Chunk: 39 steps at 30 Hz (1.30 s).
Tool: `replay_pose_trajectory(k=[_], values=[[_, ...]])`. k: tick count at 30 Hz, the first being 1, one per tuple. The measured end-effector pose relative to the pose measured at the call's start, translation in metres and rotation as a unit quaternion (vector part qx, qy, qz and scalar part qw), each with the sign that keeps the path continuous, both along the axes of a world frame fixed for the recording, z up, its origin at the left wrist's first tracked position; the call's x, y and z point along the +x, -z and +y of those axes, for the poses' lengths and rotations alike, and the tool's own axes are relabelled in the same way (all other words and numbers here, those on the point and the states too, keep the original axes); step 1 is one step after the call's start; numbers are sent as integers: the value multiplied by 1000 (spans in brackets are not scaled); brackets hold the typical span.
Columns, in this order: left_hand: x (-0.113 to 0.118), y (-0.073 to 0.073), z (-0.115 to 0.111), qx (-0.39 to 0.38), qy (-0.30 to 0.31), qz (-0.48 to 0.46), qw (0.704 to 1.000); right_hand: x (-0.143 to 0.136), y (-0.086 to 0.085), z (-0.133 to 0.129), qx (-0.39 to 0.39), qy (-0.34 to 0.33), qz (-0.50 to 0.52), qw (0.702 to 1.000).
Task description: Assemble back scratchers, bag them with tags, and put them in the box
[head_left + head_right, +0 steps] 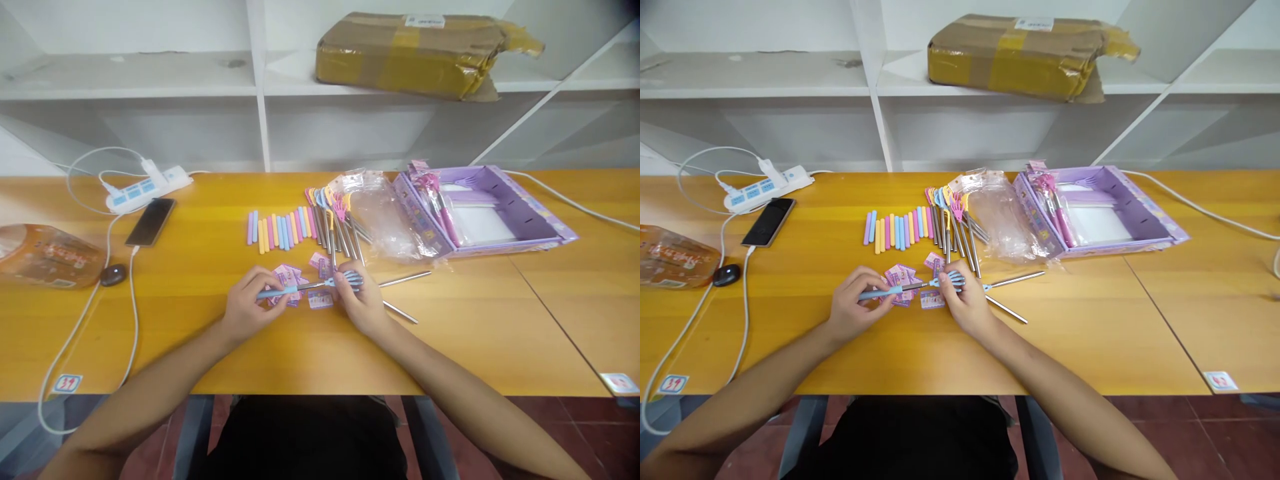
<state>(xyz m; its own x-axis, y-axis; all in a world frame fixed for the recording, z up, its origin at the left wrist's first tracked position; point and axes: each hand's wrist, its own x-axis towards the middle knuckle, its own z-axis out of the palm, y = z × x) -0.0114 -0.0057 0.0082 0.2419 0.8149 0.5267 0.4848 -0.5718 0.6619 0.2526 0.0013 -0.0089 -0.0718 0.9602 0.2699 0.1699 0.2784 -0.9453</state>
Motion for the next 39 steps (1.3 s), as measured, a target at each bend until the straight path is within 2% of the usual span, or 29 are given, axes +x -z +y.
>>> replay_pose_trajectory(k=[7, 17, 22, 24, 27, 29, 31, 33, 36, 39], values=[[3, -3, -3, 16, -3, 24, 1000, -4, 0, -7, 20, 12, -31, 999], [5, 3, -2, -3, 8, -9, 1000, -7, 4, -14, 64, 16, -78, 995], [6, 5, 3, -74, 55, -29, 995, -8, -8, -12, 96, 25, -59, 993], [7, 7, 4, -99, 84, -11, 991, -5, -13, -7, 75, 3, -47, 996], [4, 5, 4, -100, 116, 34, 988, -1, -19, -2, -19, -42, -5, 999], [1, -1, 3, -103, 118, 48, 987, 1, -25, -4, -87, -70, 31, 993], [-4, -13, 3, -116, 115, 50, 985, 2, -34, -12, -119, -91, 39, 988], [-7, -27, 2, -132, 121, 70, 981, 4, -46, -22, -103, -93, 15, 990], [-6, -47, -3, -154, 148, 156, 964, 9, -62, -37, -45, -72, -40, 996], [0, -60, -19, -174, 160, 234, 943, 11, -63, -51, -44, -68, -55, 995]])
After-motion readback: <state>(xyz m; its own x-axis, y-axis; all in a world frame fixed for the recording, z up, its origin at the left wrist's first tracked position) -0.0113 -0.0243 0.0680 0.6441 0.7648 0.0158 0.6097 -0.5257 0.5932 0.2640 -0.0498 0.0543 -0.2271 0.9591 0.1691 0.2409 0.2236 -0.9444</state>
